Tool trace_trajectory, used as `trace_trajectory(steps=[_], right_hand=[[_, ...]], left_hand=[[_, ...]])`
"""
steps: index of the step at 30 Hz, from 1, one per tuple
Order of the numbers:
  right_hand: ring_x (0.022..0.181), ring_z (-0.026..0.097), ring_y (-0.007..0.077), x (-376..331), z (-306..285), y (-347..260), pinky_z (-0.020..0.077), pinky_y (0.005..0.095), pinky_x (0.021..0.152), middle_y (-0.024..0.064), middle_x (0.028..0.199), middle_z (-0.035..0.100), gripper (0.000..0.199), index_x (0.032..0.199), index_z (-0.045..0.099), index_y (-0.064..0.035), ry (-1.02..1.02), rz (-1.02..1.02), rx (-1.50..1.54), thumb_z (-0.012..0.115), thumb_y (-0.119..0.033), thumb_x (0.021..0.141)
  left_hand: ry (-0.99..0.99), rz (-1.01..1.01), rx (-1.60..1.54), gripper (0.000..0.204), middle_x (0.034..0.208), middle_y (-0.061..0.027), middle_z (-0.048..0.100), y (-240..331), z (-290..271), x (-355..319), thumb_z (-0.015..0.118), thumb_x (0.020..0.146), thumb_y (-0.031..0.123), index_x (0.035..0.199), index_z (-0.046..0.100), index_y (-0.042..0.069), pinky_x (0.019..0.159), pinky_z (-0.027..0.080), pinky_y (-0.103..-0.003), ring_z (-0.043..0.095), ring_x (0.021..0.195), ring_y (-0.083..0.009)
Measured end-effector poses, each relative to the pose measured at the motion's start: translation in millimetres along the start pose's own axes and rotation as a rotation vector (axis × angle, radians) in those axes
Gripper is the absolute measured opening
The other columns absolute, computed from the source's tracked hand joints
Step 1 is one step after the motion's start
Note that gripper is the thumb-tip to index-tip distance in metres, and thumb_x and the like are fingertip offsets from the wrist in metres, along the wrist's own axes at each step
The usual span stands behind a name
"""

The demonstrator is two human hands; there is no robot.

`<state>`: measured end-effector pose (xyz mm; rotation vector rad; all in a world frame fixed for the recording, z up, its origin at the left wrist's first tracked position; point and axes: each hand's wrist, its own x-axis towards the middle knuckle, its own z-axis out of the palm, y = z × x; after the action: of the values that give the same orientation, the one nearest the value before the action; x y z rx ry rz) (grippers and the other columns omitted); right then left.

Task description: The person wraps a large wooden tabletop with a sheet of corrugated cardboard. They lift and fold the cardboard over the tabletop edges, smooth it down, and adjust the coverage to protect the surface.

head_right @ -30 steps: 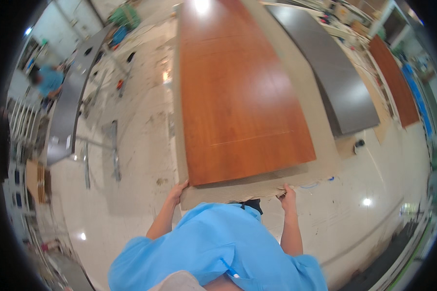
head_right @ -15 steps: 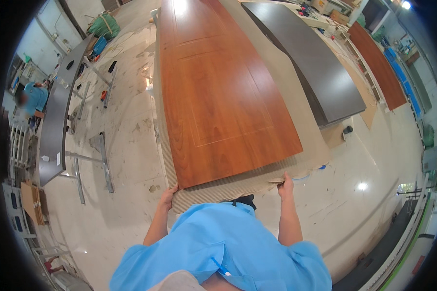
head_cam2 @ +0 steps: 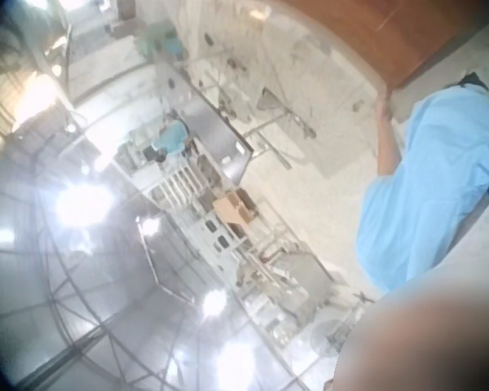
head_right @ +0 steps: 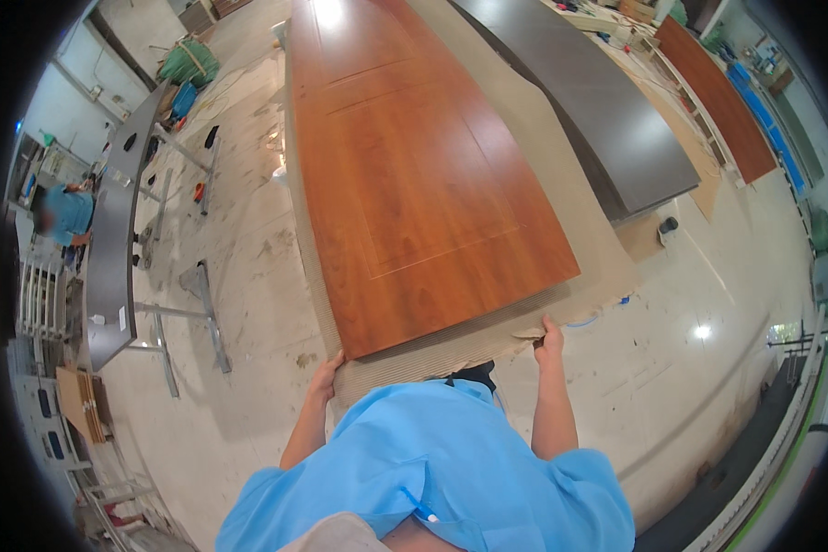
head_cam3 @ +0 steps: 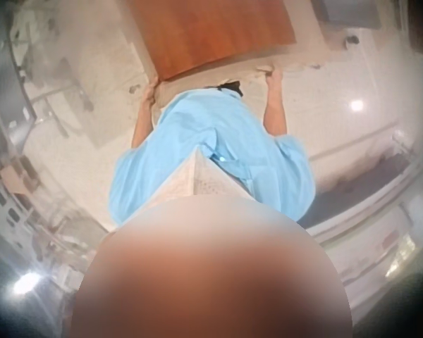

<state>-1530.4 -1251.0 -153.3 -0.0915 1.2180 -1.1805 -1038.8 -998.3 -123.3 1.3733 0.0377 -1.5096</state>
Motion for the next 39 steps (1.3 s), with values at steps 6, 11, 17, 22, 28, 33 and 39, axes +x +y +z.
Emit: trace_trajectory(steps=[6, 11, 17, 22, 28, 33, 39], right_hand=[[0.114, 0.058, 0.0304, -2.7, 1.7, 0.0, 0.0489, 0.0441, 0.100, 0.0146, 0.127, 0.058, 0.039, 0.130, 0.050, 0.0013, -0.023, 0.006, -0.048, 0.059, -0.018, 0.097], [0.114, 0.058, 0.0300, -7.2, 3.1, -4.0, 0.0482, 0.0438, 0.101, 0.0139, 0.125, 0.059, 0.038, 0.130, 0.051, 0.0002, -0.032, 0.014, -0.068, 0.059, -0.019, 0.098], [0.115, 0.058, 0.0291, 8.3, -6.3, 0.0, 0.0484, 0.0435, 0.100, 0.0127, 0.125, 0.060, 0.038, 0.130, 0.051, -0.0006, -0.026, 0.038, -0.060, 0.058, -0.019, 0.097], [0.113, 0.059, 0.0278, 6.0, -15.5, 0.4, 0.0505, 0.0439, 0.097, 0.0116, 0.122, 0.062, 0.037, 0.126, 0.055, -0.0027, 0.007, 0.127, -0.103, 0.061, -0.024, 0.096], [0.114, 0.058, 0.0289, -16.4, 9.1, 21.6, 0.0502, 0.0463, 0.097, 0.0113, 0.122, 0.061, 0.038, 0.124, 0.057, -0.0050, -0.198, 0.283, -0.098, 0.066, -0.026, 0.094], [0.113, 0.059, 0.0280, -29.0, 16.1, 27.7, 0.0494, 0.0440, 0.099, 0.0121, 0.122, 0.061, 0.033, 0.123, 0.056, -0.0005, -0.206, 0.119, -0.181, 0.063, -0.015, 0.095], [0.112, 0.060, 0.0284, -34.8, 12.9, 17.6, 0.0501, 0.0432, 0.098, 0.0130, 0.120, 0.063, 0.034, 0.126, 0.055, 0.0002, -0.150, 0.108, -0.202, 0.062, -0.014, 0.097]], left_hand=[[0.021, -0.013, 0.009, 0.037, 0.119, -0.0126, 0.065, 0.4, -2.1, -4.6, 0.059, 0.099, 0.027, 0.125, 0.057, 0.000, 0.092, 0.053, -0.039, 0.064, 0.106, -0.0240], [0.012, 0.014, 0.025, 0.040, 0.118, -0.0126, 0.065, 1.6, 1.1, -8.3, 0.060, 0.098, 0.029, 0.125, 0.057, -0.001, 0.092, 0.053, -0.038, 0.064, 0.106, -0.0235], [-0.017, 0.028, 0.020, 0.039, 0.118, -0.0131, 0.066, -2.4, -6.9, -1.3, 0.059, 0.099, 0.028, 0.125, 0.057, -0.001, 0.092, 0.053, -0.037, 0.064, 0.106, -0.0238], [-0.051, 0.017, -0.046, 0.037, 0.118, -0.0131, 0.066, -5.3, -5.2, -0.4, 0.058, 0.100, 0.026, 0.126, 0.057, -0.001, 0.090, 0.054, -0.038, 0.064, 0.104, -0.0238], [0.058, 0.050, 0.041, 0.038, 0.117, -0.0144, 0.066, -1.8, 0.4, -0.3, 0.060, 0.098, 0.025, 0.125, 0.057, -0.001, 0.092, 0.052, -0.039, 0.064, 0.107, -0.0253], [0.637, 0.509, 0.784, 0.030, 0.103, -0.0150, 0.067, -0.3, 43.3, -32.6, 0.066, 0.091, 0.022, 0.109, 0.060, -0.001, 0.086, 0.051, -0.037, 0.064, 0.098, -0.0260], [-0.045, -0.267, -0.534, 0.068, 0.124, -0.0177, 0.053, -28.9, 199.9, -18.2, 0.073, 0.085, 0.048, 0.124, 0.048, -0.003, 0.103, 0.041, -0.038, 0.052, 0.116, -0.0275]])
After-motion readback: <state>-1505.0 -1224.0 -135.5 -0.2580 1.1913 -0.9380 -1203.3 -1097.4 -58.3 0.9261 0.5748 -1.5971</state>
